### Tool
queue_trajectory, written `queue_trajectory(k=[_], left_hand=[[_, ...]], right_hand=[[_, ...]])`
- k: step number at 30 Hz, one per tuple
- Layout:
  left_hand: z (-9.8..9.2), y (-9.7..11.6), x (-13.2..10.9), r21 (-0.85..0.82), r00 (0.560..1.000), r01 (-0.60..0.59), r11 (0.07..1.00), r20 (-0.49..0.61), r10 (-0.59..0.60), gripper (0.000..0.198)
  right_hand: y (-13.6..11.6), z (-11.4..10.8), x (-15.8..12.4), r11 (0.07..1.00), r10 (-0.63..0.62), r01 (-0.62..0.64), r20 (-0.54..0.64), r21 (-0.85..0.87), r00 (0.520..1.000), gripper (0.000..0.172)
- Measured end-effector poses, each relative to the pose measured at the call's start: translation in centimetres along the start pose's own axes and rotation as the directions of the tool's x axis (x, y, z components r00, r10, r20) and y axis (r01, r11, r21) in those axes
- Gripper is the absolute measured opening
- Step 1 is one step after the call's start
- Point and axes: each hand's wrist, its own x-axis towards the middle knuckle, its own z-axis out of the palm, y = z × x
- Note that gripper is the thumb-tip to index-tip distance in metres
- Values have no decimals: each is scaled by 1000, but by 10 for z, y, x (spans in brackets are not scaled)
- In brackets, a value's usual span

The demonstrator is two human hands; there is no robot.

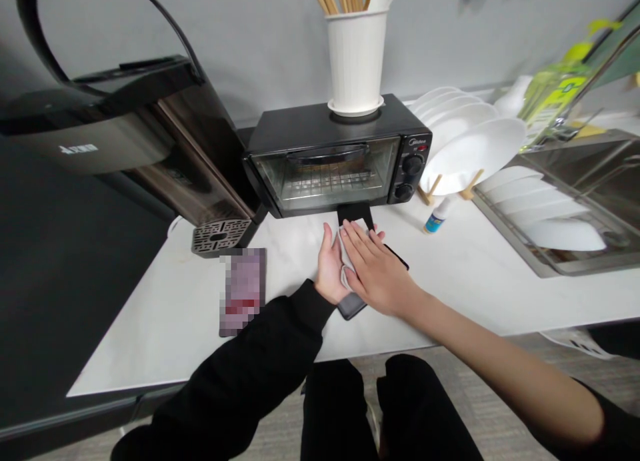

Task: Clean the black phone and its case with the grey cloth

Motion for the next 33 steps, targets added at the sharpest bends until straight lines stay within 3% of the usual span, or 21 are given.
queue_trajectory(k=[2,5,7,11,13,16,18,24,29,33], left_hand=[[1,-1,0,52,999,11,999,-32,-10,66],[3,-2,-1,95,998,58,994,2,-59,61],[3,-1,-1,80,997,75,994,25,-77,67],[0,4,0,41,992,127,991,-13,-127,91],[0,4,0,57,993,108,993,-55,-105,86],[2,2,0,105,998,51,993,-40,-46,66],[3,1,0,122,998,60,991,-5,-60,63],[-2,5,1,86,980,197,977,-38,-195,84],[1,3,0,148,992,115,982,41,-122,67],[1,1,-1,163,990,137,977,-67,-128,72]], right_hand=[[11,-1,6,993,115,-115,-29,-5,993,69],[19,-2,18,962,267,-271,-79,-41,960,72],[11,-2,17,977,205,-208,-55,-56,977,71],[-7,-5,-5,997,-67,68,32,-35,997,67],[-1,-7,-11,998,-57,58,36,-39,998,68],[17,-9,-5,990,121,-121,-3,-69,993,69],[20,-8,0,978,192,-194,-29,-74,981,70],[12,-8,-15,993,-114,115,63,-10,991,72],[37,-15,-15,995,86,-87,-14,-52,996,68],[31,-15,-16,988,-156,157,25,-14,987,72]])
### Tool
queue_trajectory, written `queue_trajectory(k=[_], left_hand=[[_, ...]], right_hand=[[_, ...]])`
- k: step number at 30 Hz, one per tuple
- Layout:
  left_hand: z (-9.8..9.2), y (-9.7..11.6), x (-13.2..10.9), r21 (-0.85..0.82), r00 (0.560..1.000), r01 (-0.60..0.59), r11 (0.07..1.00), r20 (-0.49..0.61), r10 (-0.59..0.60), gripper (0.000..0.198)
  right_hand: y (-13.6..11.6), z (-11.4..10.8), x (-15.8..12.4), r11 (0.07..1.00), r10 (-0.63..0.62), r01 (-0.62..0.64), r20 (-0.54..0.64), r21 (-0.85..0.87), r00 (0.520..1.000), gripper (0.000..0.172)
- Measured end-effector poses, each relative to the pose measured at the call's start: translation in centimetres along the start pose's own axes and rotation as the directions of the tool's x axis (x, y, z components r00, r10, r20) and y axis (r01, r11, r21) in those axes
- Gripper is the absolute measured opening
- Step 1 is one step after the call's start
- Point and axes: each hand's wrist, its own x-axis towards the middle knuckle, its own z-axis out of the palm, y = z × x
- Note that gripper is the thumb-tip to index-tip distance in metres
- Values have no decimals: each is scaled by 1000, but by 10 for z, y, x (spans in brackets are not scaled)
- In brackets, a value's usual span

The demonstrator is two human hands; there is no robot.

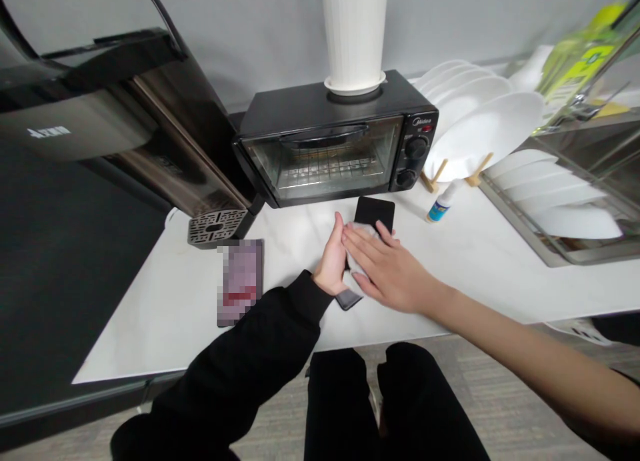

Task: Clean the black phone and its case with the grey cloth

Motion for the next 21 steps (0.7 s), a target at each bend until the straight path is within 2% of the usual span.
queue_trajectory(k=[2,5,6,10,12,15,16,19,21], left_hand=[[0,0,0,4,1000,16,1000,-16,-16,71],[0,1,0,25,1000,16,1000,22,-16,71],[-1,1,0,33,1000,15,999,25,-16,71],[-7,1,4,44,999,29,999,27,-31,76],[-8,0,4,64,998,7,998,59,-11,75],[-6,1,3,107,996,-35,994,87,25,71],[-5,1,3,114,997,-29,993,72,21,71],[-2,1,0,130,1000,13,991,-7,-12,74],[0,1,-1,140,1000,17,990,8,-19,73]], right_hand=[[-2,-2,1,1000,-21,21,4,1,1000,74],[-1,-5,4,988,145,-146,-30,-42,989,74],[-2,-5,3,986,157,-159,-28,-46,987,75],[-9,-1,-5,999,-34,33,46,9,998,82],[-5,0,-9,1000,-13,13,39,3,999,87],[2,-1,-12,988,141,-143,-24,-51,990,88],[2,-1,-13,988,143,-144,-29,-57,989,86],[-1,0,-13,1000,4,-3,15,-20,1000,80],[0,0,-12,1000,14,-14,21,-1,1000,76]])
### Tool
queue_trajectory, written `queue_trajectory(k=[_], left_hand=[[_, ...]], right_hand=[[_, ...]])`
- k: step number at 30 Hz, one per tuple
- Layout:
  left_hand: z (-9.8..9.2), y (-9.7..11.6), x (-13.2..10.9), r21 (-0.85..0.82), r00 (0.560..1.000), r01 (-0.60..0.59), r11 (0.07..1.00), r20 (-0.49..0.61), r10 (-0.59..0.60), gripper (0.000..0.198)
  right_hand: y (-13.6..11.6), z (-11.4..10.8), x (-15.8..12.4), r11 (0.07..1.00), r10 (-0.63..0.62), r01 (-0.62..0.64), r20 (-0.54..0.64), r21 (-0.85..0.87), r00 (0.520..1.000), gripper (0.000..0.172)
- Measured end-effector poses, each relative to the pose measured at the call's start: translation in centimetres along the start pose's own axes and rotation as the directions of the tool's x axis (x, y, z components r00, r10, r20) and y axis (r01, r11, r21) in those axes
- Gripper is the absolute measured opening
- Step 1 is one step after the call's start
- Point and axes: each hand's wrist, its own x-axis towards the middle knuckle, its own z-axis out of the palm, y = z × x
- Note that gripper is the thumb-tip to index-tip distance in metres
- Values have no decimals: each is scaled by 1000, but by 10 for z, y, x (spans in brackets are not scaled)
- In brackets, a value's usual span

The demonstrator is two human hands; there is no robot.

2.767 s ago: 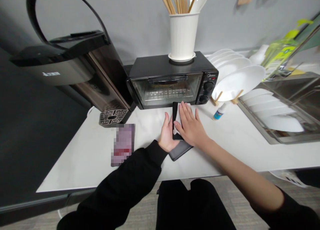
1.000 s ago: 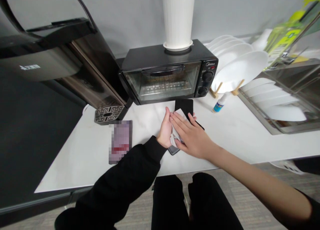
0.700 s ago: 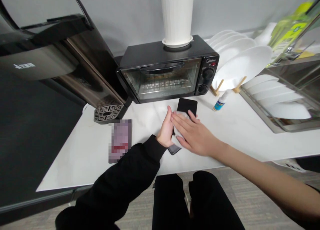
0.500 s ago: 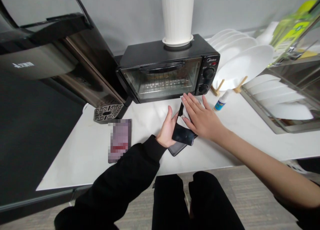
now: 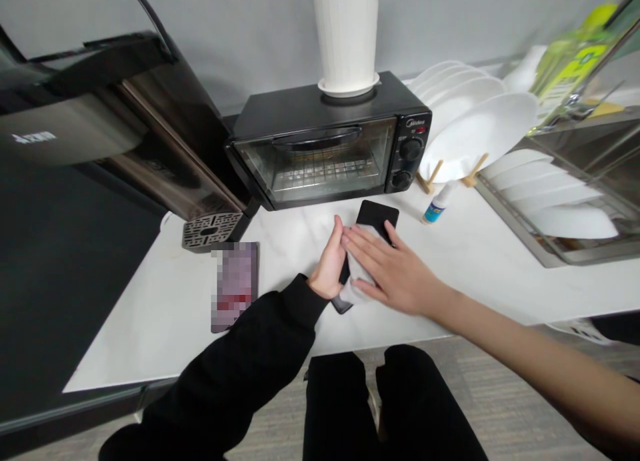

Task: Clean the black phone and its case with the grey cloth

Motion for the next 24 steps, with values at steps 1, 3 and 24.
queue_trajectory(k=[1,3,24], left_hand=[[1,0,-1,0,1000,-6,1000,25,6,72],[3,0,-1,-7,999,-19,1000,42,19,69],[-2,-4,1,13,997,-76,997,16,76,67]], right_hand=[[2,0,1,998,63,-63,-12,-2,998,75],[4,0,3,983,185,-185,-40,-16,982,75],[-8,1,-3,983,182,-182,-26,-8,983,78]])
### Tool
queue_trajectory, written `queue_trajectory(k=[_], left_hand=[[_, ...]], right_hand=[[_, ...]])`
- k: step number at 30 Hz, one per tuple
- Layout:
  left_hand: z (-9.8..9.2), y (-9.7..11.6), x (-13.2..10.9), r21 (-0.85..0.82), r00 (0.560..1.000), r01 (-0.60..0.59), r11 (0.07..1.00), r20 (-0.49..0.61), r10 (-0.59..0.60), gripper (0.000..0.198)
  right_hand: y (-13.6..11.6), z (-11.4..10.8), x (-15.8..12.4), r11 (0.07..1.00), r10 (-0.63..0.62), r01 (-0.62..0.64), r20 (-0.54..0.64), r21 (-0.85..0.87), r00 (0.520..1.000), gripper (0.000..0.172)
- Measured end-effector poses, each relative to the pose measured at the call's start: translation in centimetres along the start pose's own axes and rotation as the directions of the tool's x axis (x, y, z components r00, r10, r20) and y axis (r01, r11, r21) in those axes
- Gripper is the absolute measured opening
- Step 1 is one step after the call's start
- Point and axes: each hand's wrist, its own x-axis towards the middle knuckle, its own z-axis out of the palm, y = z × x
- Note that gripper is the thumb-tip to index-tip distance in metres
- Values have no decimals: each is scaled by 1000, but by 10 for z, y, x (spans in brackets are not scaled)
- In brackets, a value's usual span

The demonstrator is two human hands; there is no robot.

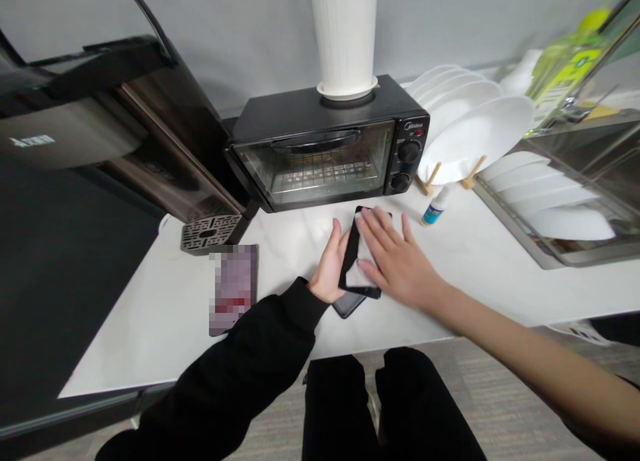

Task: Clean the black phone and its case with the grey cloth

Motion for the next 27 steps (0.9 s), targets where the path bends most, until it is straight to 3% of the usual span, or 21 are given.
queue_trajectory(k=[3,7,12,16,20,21,25,27], left_hand=[[-1,-1,0,21,999,14,1000,-34,-13,71],[-1,-4,0,32,1000,26,999,12,-26,68],[0,-3,0,11,996,-6,1000,-87,7,65],[1,-1,0,38,996,1,999,-89,2,63],[1,-2,1,-40,995,-16,999,-97,12,62],[1,-2,1,-61,997,-6,998,-76,1,63],[4,1,-1,-15,998,-43,999,-40,42,60],[3,1,-1,-3,998,-41,999,-55,40,61]], right_hand=[[-3,-1,0,989,-143,141,41,48,989,79],[-1,0,3,999,45,-45,-13,-1,999,84],[-8,3,5,992,-126,125,32,31,992,85],[-9,4,9,997,72,-72,-22,-2,997,84],[-14,4,8,996,-74,72,38,49,997,81],[-14,4,8,996,-76,73,43,56,996,82],[-10,4,9,992,124,-124,-17,4,992,86],[-13,5,7,999,38,-38,6,5,999,86]])
